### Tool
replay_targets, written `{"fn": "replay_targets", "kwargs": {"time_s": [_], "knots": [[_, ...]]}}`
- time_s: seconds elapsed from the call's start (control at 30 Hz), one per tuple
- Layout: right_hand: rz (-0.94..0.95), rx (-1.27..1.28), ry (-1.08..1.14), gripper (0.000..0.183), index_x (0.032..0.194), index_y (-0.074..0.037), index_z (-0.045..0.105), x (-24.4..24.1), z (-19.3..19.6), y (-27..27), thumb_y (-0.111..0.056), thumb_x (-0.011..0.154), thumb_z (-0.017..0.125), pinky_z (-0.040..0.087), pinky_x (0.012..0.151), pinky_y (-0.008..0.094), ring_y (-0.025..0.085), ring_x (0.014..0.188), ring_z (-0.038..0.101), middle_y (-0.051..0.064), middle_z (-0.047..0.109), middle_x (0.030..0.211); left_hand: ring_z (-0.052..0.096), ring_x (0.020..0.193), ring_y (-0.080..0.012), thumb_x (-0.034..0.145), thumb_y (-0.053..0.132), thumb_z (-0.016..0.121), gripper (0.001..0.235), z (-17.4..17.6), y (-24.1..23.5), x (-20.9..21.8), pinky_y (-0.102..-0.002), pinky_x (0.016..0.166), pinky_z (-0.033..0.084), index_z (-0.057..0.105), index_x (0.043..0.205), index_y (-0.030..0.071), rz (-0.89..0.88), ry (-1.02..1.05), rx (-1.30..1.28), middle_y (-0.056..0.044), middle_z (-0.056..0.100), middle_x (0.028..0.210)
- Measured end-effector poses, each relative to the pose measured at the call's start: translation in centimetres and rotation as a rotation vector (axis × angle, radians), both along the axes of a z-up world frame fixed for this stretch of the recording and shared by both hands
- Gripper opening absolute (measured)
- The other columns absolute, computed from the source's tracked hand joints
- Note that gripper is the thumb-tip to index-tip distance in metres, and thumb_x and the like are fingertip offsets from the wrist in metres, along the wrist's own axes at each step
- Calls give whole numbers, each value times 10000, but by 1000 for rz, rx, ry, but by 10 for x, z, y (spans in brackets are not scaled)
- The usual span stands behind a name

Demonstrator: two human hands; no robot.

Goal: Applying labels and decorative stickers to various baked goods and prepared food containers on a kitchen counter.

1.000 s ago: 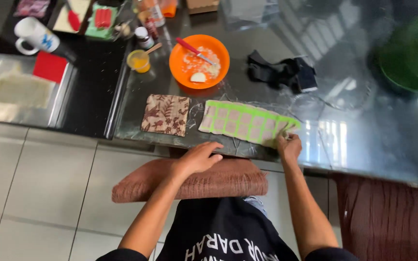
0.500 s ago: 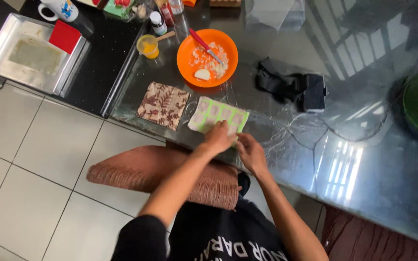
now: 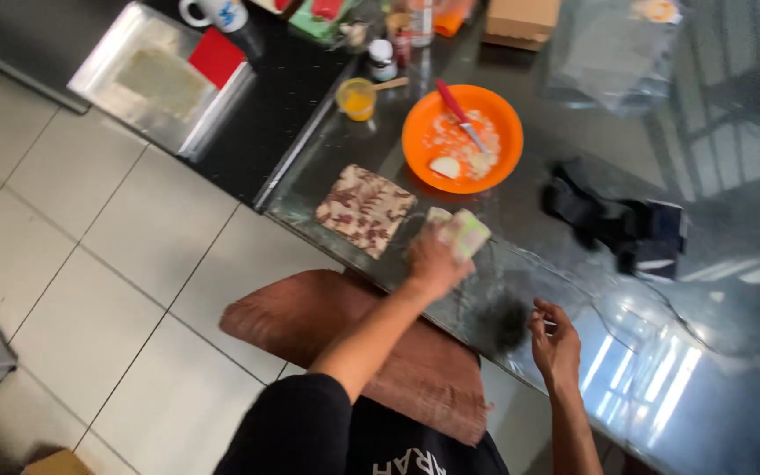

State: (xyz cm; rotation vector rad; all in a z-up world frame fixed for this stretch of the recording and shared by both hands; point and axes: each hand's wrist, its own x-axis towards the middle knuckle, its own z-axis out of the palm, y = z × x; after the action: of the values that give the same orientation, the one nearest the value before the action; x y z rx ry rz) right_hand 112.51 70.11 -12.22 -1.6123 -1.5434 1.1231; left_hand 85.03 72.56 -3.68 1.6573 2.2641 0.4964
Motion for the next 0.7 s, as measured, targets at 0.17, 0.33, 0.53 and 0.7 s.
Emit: {"fn": "replay_targets", "kwargs": {"time_s": [0.17,0.33,0.53,0.7], "knots": [[9,0,-13,346,1314,-67,672,-37,-4,20,-248,1024,620,547,760,331,189,881,698,103,735,1040,458,1336,-416,908,299,677,673,-130,-11,16,-575,1078,389,478,1533,149,-280,147,58,-163,470,1486],[-149,14,141,342,1312,-41,652,-8,32,9,-226,1029,613,552,731,316,174,892,689,84,707,1119,314,1434,-447,955,370,618,714,-107,0,39,-616,1234,149,378,1576,112,-344,28,156,-181,369,1579],[-343,-60,102,345,1327,-24,637,84,16,-41,-211,1040,601,574,761,316,168,939,707,74,711,1111,67,1591,-400,991,386,572,775,-112,24,75,-586,1280,54,253,1621,68,-419,94,176,-204,104,1709],[-428,-112,140,368,1337,-13,625,140,-14,-71,-218,1032,607,561,761,319,170,933,695,87,704,1100,52,1584,-402,984,361,562,799,-105,30,122,-555,1263,39,181,1651,144,-361,142,90,-183,71,1717]]}}
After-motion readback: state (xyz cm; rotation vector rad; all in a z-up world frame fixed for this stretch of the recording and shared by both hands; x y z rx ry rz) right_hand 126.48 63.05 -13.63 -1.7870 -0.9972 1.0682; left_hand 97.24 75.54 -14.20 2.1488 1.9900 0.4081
